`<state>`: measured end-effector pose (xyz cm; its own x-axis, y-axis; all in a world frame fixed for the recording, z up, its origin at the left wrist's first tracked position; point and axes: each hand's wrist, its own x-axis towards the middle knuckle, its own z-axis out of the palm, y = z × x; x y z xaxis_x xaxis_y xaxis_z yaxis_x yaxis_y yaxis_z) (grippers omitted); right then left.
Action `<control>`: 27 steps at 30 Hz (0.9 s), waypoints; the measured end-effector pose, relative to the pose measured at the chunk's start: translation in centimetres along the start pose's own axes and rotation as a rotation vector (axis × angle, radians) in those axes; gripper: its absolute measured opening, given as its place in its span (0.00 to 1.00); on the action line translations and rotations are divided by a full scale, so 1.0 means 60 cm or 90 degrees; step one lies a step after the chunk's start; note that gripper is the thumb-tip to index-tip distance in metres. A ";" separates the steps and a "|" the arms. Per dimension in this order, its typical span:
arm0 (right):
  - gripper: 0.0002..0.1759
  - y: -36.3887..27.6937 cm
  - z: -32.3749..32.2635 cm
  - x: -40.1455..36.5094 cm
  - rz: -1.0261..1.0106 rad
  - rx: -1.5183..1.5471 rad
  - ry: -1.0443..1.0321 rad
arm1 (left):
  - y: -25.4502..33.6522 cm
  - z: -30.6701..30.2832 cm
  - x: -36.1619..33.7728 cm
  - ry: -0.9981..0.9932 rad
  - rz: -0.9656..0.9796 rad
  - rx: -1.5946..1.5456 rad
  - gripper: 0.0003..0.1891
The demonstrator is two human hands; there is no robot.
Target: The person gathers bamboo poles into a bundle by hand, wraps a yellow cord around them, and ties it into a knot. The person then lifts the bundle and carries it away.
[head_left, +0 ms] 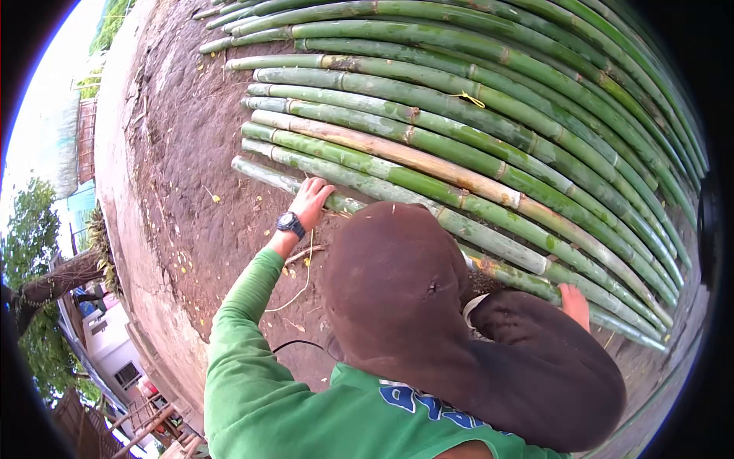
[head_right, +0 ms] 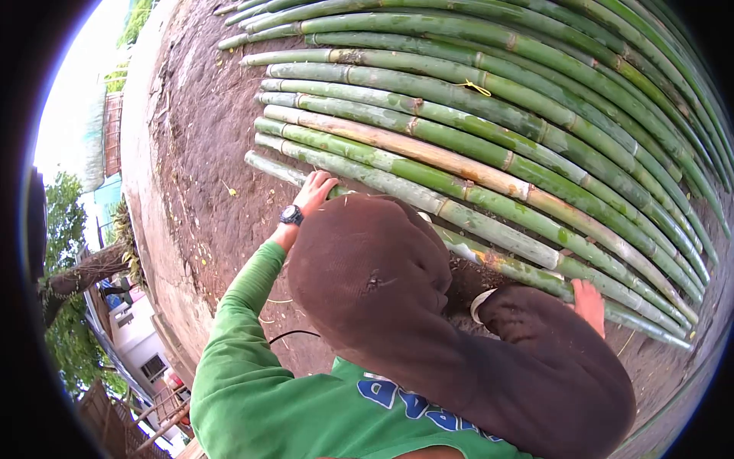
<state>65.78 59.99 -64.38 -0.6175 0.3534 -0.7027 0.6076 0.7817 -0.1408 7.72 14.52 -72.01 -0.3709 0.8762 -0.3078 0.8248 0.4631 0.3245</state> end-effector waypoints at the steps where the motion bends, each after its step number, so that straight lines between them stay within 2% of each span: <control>1: 0.34 0.002 0.021 0.002 0.026 0.028 -0.012 | -0.006 0.009 -0.009 -0.001 -0.006 0.001 0.30; 2: 0.34 0.007 0.043 0.006 0.026 0.031 -0.015 | -0.012 0.018 -0.013 0.032 0.000 0.014 0.30; 4: 0.36 0.021 0.080 -0.018 0.028 0.044 0.061 | -0.013 0.034 0.010 0.096 0.038 0.029 0.29; 6: 0.36 -0.013 0.055 -0.027 0.085 0.048 0.153 | 0.005 0.010 0.030 0.057 0.030 0.016 0.29; 8: 0.31 -0.008 0.045 -0.014 0.148 0.050 0.129 | -0.012 0.019 0.045 0.023 0.022 0.019 0.30; 10: 0.29 0.006 0.043 -0.004 0.150 0.038 0.105 | 0.005 -0.006 0.066 -0.037 0.008 0.019 0.31; 12: 0.26 0.022 0.012 0.013 0.139 0.018 0.030 | -0.018 0.002 0.088 -0.182 -0.024 0.070 0.31; 13: 0.25 0.027 -0.012 0.019 0.154 0.014 -0.019 | -0.003 -0.011 0.100 -0.218 -0.041 0.074 0.31; 14: 0.26 0.043 -0.037 0.024 0.116 0.019 -0.033 | 0.011 -0.029 0.111 -0.256 -0.060 0.083 0.30; 16: 0.29 0.038 -0.134 0.034 0.093 -0.001 -0.037 | -0.001 -0.013 0.139 -0.343 -0.010 0.151 0.25; 17: 0.29 0.064 -0.158 0.044 0.027 -0.025 0.014 | 0.059 -0.056 0.142 -0.338 0.009 0.120 0.25; 18: 0.28 0.056 -0.215 0.056 0.043 -0.060 0.003 | 0.136 -0.098 0.148 -0.328 0.027 0.088 0.25; 20: 0.24 0.073 -0.299 0.097 -0.024 -0.110 0.029 | 0.204 -0.082 0.170 -0.322 0.083 0.048 0.25; 22: 0.23 0.084 -0.372 0.163 -0.026 -0.139 0.055 | 0.255 -0.069 0.189 -0.281 0.128 -0.052 0.26; 24: 0.24 0.098 -0.424 0.259 -0.040 -0.131 0.136 | 0.292 -0.051 0.194 -0.219 0.134 -0.156 0.27; 25: 0.27 0.117 -0.430 0.318 -0.068 -0.091 0.204 | 0.304 -0.043 0.181 -0.181 0.114 -0.206 0.27; 26: 0.27 0.122 -0.432 0.362 -0.126 -0.104 0.202 | 0.317 -0.031 0.177 -0.194 0.090 -0.244 0.29; 27: 0.29 0.128 -0.434 0.403 -0.111 -0.090 0.260 | 0.329 -0.015 0.183 -0.203 0.060 -0.287 0.31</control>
<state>42.51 87.89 -64.31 -0.8678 0.3622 -0.3401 0.4210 0.8996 -0.1162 19.56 33.39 -68.19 -0.0997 0.8651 -0.4916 0.5584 0.4576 0.6920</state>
